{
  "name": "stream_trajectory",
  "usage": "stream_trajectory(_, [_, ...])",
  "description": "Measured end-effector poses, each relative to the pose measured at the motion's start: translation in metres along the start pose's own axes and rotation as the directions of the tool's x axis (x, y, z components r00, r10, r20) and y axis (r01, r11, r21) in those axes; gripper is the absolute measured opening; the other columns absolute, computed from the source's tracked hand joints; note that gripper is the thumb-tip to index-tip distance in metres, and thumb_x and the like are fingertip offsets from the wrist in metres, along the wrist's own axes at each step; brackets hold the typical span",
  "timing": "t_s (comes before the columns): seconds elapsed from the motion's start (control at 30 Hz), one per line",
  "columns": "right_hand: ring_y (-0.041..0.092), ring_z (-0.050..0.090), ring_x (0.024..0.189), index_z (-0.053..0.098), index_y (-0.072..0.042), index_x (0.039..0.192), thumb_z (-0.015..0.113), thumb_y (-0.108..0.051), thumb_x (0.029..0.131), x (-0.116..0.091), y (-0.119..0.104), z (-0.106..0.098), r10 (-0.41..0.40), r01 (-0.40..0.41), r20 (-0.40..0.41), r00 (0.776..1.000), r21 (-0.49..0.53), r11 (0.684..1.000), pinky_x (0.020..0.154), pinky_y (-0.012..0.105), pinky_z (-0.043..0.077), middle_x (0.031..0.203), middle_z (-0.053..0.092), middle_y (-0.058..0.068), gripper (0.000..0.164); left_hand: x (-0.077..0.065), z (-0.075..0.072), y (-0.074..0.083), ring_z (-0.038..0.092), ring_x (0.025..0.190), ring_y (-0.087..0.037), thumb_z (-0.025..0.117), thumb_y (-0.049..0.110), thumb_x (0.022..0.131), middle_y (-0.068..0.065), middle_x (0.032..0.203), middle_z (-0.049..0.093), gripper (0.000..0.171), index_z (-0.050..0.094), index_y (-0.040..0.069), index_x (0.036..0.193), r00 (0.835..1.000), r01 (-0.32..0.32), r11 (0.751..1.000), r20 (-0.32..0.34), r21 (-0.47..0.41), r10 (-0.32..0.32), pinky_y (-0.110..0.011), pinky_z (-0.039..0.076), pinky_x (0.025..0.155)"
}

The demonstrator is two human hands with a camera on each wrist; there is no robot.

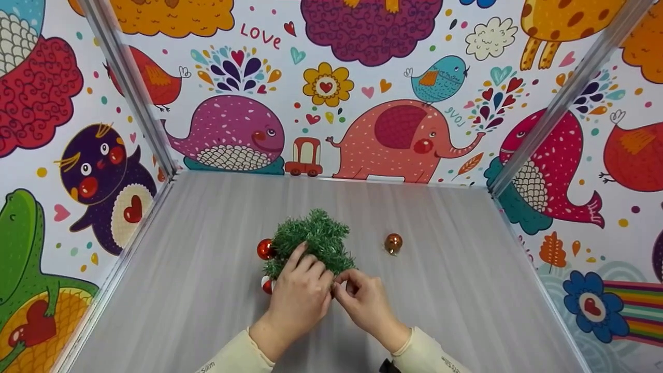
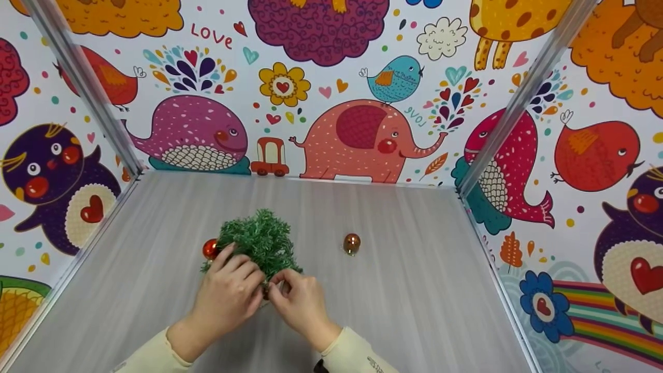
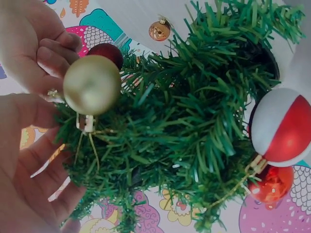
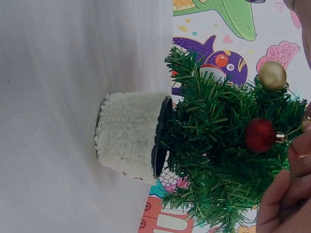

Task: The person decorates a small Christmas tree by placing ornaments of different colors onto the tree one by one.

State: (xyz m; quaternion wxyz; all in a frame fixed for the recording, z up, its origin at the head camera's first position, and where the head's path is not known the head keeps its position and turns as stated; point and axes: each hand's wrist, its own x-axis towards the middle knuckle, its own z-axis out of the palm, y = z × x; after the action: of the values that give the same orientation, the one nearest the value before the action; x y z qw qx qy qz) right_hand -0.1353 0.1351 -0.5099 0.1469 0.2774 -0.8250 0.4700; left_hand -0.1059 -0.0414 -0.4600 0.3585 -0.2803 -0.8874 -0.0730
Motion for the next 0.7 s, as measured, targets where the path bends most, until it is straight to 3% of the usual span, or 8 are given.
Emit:
stream_trajectory(0.3, [-0.007, 0.032, 0.043, 0.068, -0.026, 0.086, 0.072, -0.006, 0.088, 0.0019, 0.0015, 0.0021, 0.005, -0.005, -0.013, 1.000, 0.003, 1.000, 0.038, 0.016, 0.029, 0.054, 0.041, -0.021, 0.020, -0.0009, 0.0010, 0.0012, 0.061, 0.083, -0.023, 0.071, 0.012, 0.074, -0.001, 0.074, 0.064, 0.004, 0.069, 0.013, 0.076, 0.999, 0.018, 0.999, -0.038, -0.049, -0.020, -0.049, 0.031, 0.112])
stream_trajectory(0.6, [-0.003, 0.032, 0.042, 0.068, -0.025, 0.086, 0.069, -0.008, 0.092, 0.0014, 0.0042, 0.0037, 0.050, -0.048, -0.021, 0.999, 0.078, 0.996, 0.037, 0.018, 0.029, 0.053, 0.042, -0.016, 0.018, -0.0004, 0.0009, 0.0006, 0.062, 0.082, -0.023, 0.075, 0.007, 0.070, 0.000, 0.069, 0.066, 0.012, 0.067, 0.012, 0.078, 0.997, 0.018, 0.996, -0.078, -0.091, -0.025, -0.048, 0.031, 0.112])
stream_trajectory(0.7, [-0.004, 0.032, 0.042, 0.068, -0.025, 0.086, 0.069, -0.009, 0.092, 0.0011, 0.0063, 0.0054, 0.039, -0.037, -0.034, 0.999, 0.052, 0.998, 0.037, 0.018, 0.029, 0.054, 0.042, -0.017, 0.017, -0.0008, 0.0010, 0.0000, 0.063, 0.083, -0.022, 0.074, 0.007, 0.070, 0.001, 0.068, 0.065, 0.012, 0.068, 0.012, 0.078, 0.996, 0.017, 0.996, -0.081, -0.091, -0.024, -0.048, 0.031, 0.112])
